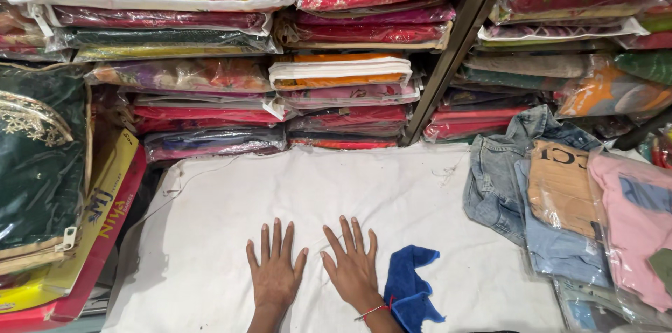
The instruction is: The person sits on the floor and wipes the plastic packaging of several folded garments using a blue cloth. They handle an orange garment, a blue patterned garment, a dark blue floral garment, a pink floral garment, a white branded package, and a pink embroidered garment, wiping each one before setting it aside.
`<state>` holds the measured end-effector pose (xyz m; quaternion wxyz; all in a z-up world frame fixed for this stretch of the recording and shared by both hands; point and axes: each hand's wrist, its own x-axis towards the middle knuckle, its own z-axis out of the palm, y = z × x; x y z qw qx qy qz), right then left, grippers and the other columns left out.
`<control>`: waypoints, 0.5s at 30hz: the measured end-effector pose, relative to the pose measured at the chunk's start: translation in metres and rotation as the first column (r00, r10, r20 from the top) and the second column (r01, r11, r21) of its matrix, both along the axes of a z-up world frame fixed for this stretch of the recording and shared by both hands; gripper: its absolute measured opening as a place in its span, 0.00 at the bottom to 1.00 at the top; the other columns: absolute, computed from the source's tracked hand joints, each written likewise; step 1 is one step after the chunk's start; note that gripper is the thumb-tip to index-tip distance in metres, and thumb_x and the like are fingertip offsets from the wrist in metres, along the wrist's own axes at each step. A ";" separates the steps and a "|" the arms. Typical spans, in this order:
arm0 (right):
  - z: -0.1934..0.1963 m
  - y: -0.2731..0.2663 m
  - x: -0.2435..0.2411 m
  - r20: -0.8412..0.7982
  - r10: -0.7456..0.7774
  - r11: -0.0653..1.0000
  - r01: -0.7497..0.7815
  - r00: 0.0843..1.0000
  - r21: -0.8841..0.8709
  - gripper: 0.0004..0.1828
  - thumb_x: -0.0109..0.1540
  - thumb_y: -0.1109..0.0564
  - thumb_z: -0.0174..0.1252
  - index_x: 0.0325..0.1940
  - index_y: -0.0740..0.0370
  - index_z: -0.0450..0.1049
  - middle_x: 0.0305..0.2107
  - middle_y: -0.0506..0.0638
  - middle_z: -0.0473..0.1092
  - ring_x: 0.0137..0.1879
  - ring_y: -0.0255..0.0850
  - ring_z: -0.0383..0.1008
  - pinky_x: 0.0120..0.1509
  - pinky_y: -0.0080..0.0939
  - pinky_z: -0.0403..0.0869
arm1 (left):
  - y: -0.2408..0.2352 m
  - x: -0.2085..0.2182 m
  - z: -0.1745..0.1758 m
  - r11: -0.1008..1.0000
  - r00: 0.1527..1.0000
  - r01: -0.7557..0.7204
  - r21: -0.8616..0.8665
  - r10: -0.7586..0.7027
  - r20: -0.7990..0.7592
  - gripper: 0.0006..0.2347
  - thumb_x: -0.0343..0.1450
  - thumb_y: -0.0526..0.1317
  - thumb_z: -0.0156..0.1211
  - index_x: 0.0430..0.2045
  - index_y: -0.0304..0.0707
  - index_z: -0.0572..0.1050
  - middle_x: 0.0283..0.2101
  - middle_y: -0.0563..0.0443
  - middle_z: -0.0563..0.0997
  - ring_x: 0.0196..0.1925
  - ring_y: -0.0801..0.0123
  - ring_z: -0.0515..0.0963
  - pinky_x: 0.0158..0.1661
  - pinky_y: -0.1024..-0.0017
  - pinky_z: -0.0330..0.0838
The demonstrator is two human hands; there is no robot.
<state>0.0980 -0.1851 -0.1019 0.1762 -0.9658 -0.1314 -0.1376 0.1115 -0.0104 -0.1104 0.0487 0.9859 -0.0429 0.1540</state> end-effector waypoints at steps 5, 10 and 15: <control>-0.007 -0.002 0.001 0.058 0.000 1.000 0.001 0.998 -0.014 0.32 0.65 0.43 0.54 0.72 0.51 0.62 0.71 0.62 0.51 0.78 0.58 0.42 0.74 0.72 0.40 | 0.006 -0.001 -0.031 0.999 0.973 0.034 0.008 -0.035 0.227 0.28 0.75 0.62 0.27 0.70 0.56 0.45 0.74 0.55 0.44 0.77 0.63 0.35 0.69 0.48 0.28; -0.017 -0.006 0.013 0.079 0.028 0.999 -0.026 0.996 -0.025 0.33 0.63 0.44 0.54 0.72 0.53 0.61 0.70 0.64 0.49 0.77 0.60 0.39 0.71 0.75 0.37 | 0.005 -0.002 -0.029 1.000 0.966 0.029 -0.008 -0.026 0.256 0.28 0.75 0.60 0.27 0.71 0.57 0.45 0.75 0.54 0.43 0.78 0.63 0.35 0.69 0.47 0.28; -0.031 -0.001 0.009 0.164 0.010 1.000 -0.006 0.986 -0.023 0.33 0.61 0.43 0.54 0.70 0.51 0.61 0.69 0.64 0.49 0.79 0.60 0.39 0.72 0.79 0.36 | 0.005 0.005 -0.032 0.999 0.945 0.032 -0.002 -0.030 0.325 0.28 0.74 0.60 0.26 0.70 0.57 0.44 0.75 0.55 0.40 0.77 0.63 0.35 0.70 0.46 0.27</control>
